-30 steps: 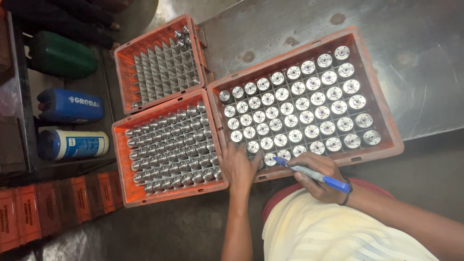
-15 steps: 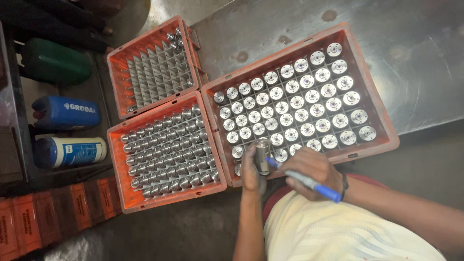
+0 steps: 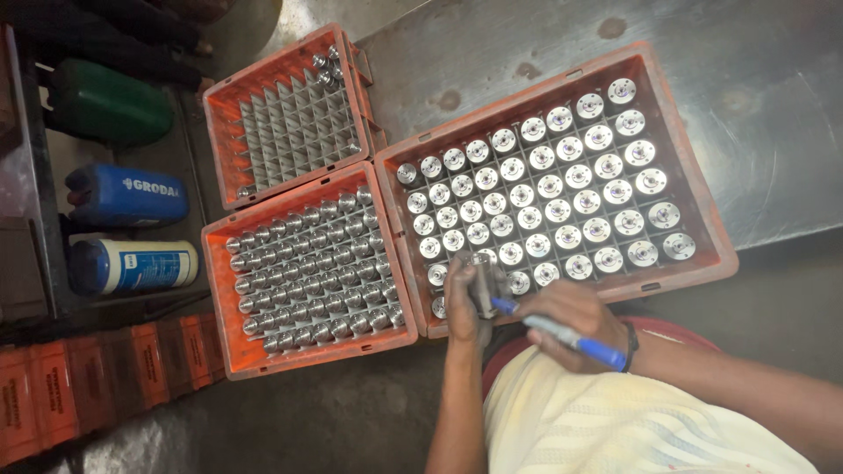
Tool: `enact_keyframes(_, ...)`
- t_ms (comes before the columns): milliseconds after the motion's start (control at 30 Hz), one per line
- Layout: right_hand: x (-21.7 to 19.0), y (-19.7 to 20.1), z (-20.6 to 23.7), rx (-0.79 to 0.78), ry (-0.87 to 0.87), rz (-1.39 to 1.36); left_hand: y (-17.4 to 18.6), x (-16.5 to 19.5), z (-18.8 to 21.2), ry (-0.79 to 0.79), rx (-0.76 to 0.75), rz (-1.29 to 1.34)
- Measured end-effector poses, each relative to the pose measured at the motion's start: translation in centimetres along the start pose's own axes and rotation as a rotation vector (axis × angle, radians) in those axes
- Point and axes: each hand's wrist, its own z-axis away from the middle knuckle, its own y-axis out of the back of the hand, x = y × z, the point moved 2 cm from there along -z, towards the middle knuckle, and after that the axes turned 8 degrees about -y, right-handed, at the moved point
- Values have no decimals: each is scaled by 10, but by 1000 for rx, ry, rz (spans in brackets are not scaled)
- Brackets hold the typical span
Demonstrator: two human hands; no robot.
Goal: The person picks up small cylindrical metal parts from an orange crate, marks them with a blue marker, and places them back into the crate. The process is repeated for multiple parts in a systematic manner.
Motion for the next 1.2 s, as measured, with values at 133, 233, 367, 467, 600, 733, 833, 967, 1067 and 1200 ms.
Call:
enact_keyframes(133,1,5,-2,-9,13,23,1,36,1,-221,82,-864)
enact_keyframes(233,7,14,-1,103,-78,19,-1,67,2,-531,-66,-1727)
enact_keyframes(367,12,19,1,141,-138,-12,-8,74,0,-479,-104,-1655)
enact_keyframes(467,14,19,4,146,-147,12,-25,60,-2,-453,-97,-1599)
enact_keyframes(600,16,22,6,148,-144,25,-39,47,-17,-253,-92,-1783)
enact_keyframes(733,15,28,9,149,-192,8,-18,69,-34,-247,-217,-1622)
enact_keyframes(833,9,29,9,143,-175,39,2,76,-35,-275,-459,-472)
enact_keyframes(967,2,19,1,14,20,87,12,15,-30,167,-169,80)
enact_keyframes(1067,5,21,-4,63,-10,79,11,-22,-29,75,-35,-177)
enact_keyframes(1200,3,15,1,-3,84,60,9,-37,-26,72,163,-148)
